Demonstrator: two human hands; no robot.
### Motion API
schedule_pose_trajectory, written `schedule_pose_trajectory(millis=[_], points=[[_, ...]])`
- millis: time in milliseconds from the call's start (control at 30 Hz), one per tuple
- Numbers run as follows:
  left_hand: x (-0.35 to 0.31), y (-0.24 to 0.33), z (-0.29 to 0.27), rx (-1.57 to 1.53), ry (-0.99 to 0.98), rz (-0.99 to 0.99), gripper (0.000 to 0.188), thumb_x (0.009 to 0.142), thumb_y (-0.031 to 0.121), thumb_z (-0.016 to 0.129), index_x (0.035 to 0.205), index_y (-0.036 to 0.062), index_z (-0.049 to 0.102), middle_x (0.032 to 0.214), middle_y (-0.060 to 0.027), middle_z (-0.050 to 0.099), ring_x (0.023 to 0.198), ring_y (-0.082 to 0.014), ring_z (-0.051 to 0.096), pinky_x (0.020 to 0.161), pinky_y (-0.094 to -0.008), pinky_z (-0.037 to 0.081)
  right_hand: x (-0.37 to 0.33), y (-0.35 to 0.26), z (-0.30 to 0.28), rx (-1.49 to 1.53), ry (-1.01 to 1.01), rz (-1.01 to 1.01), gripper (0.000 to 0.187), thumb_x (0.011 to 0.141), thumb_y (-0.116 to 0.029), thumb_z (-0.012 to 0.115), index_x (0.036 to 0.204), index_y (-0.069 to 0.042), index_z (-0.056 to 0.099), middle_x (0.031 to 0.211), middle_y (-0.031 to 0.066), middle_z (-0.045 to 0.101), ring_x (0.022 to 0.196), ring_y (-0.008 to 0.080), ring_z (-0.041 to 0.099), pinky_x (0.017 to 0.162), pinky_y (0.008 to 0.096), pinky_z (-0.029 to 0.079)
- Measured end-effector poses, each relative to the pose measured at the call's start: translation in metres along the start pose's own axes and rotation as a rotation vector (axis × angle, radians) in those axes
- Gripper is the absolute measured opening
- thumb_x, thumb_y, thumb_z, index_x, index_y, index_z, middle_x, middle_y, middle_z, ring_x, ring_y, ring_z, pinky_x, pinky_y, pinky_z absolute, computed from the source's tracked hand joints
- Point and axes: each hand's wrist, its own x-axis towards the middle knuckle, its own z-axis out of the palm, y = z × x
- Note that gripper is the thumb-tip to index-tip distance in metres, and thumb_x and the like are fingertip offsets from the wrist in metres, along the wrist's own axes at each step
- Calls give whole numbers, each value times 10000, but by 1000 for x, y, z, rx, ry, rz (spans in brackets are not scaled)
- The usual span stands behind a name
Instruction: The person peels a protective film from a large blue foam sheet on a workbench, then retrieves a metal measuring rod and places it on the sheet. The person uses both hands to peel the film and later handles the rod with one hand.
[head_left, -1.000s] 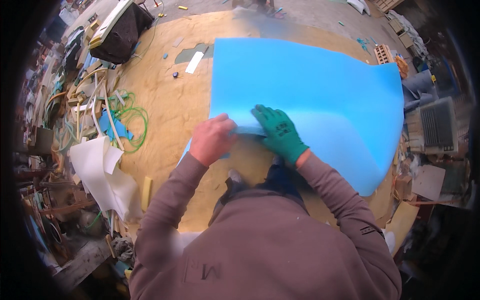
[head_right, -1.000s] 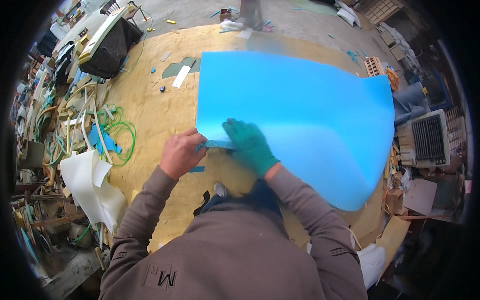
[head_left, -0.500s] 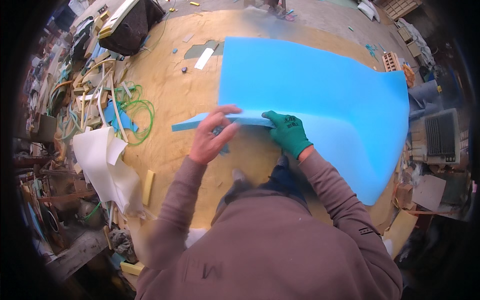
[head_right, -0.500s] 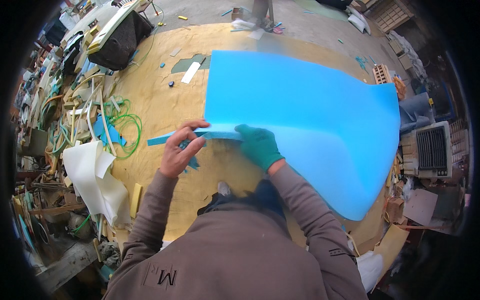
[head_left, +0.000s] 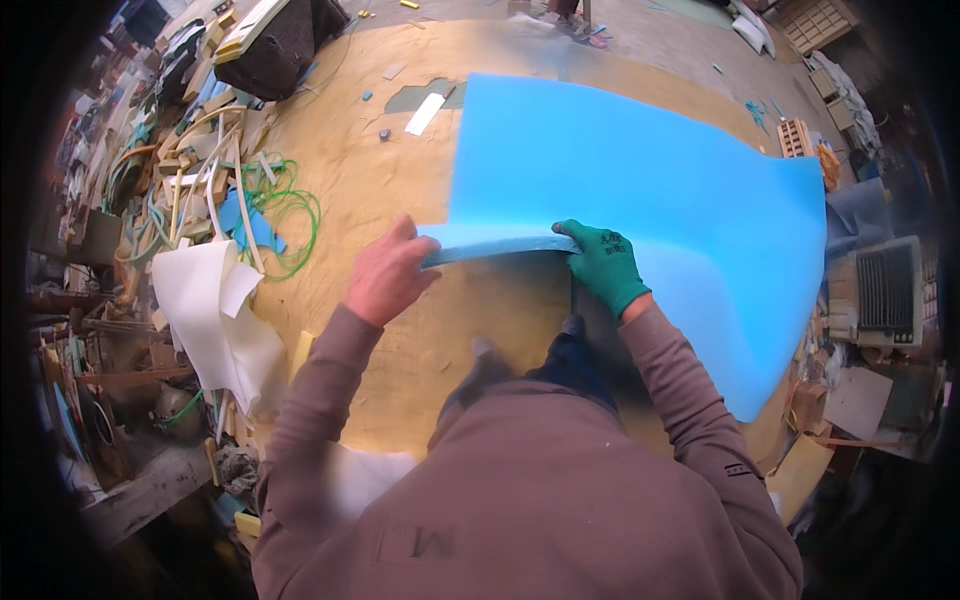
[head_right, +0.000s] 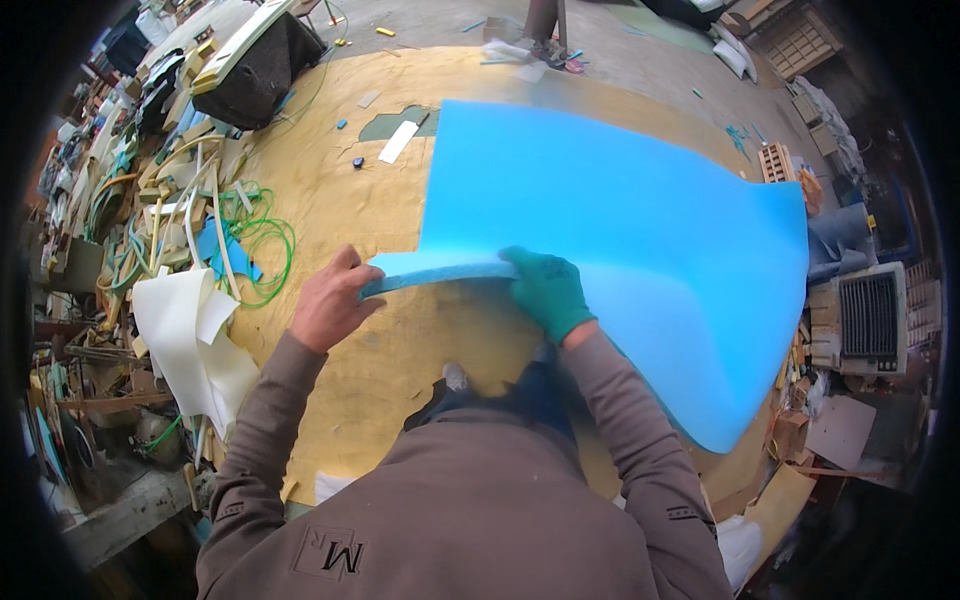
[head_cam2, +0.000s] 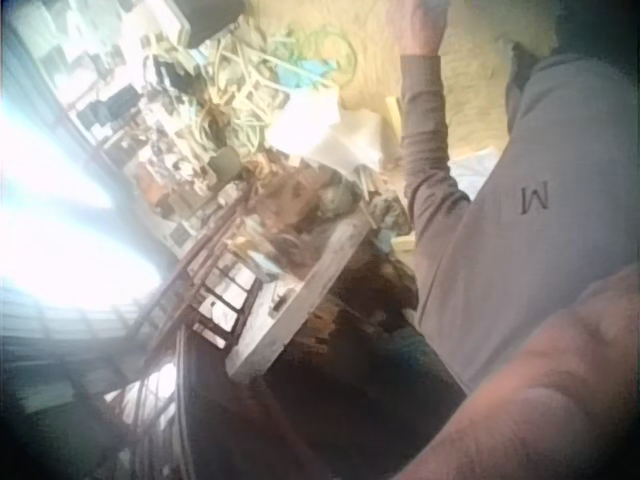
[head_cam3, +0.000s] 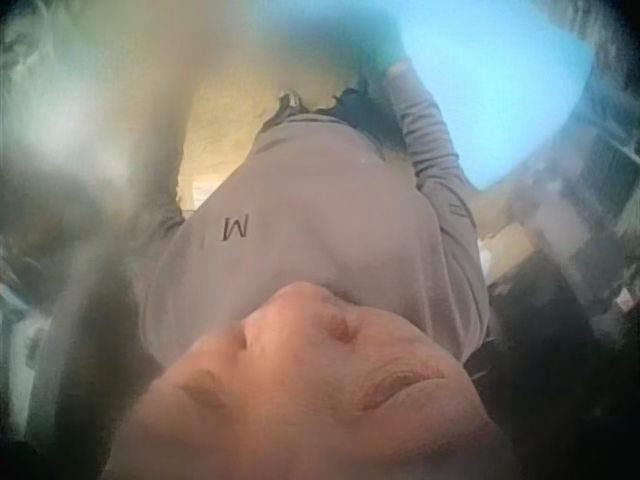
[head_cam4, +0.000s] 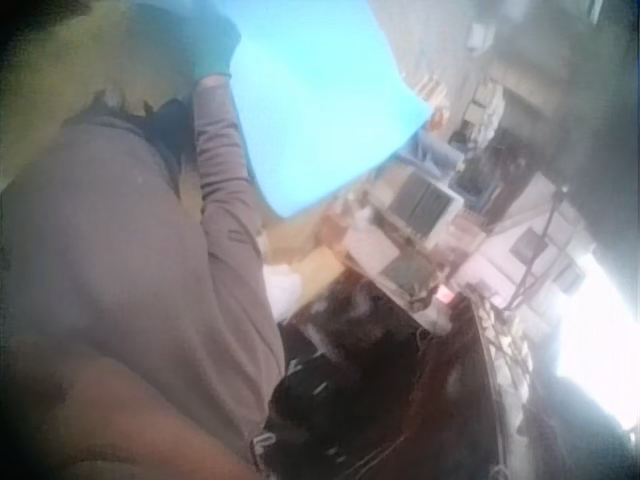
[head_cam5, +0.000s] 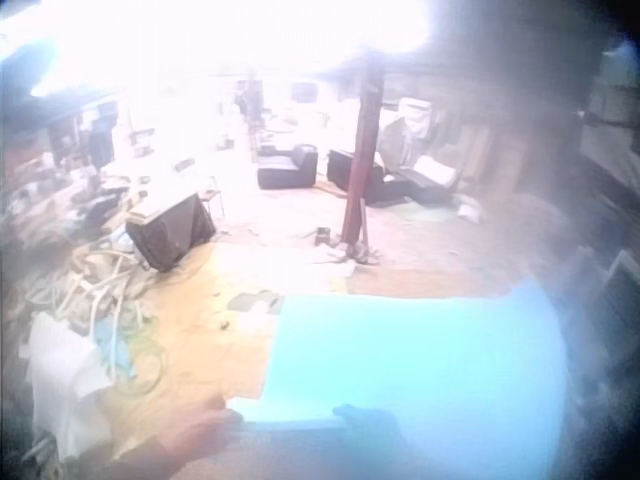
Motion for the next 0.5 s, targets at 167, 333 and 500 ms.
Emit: schedule_pose_trajectory(millis=[167,333,500], points=[[14,3,8,11,41,58,148,844,200,827,902,123,714,910,-93,620,846,-347,673,693,-478,523,6,-26,5,91,164,-174,507,874,-80,681,1374,-166,676,1321,118,740,1117,371,725,950,482,582],[-3,2,-11,27,-75,40,208,853,236,843,863,90,696,879,-99,625,818,-355,664,679,-480,513,0,-47,28,56,82,-214,421,915,-155,709,1336,-139,694,1277,122,750,1068,368,738,930,478,593],[-43,-37,-54,-241,-197,-119,264,878,223,860,813,43,678,897,-77,645,778,-290,661,676,-416,494,-21,-41,34,74,10,-114,327,941,-156,698,1267,-143,720,1183,104,777,987,357,753,873,460,607]])
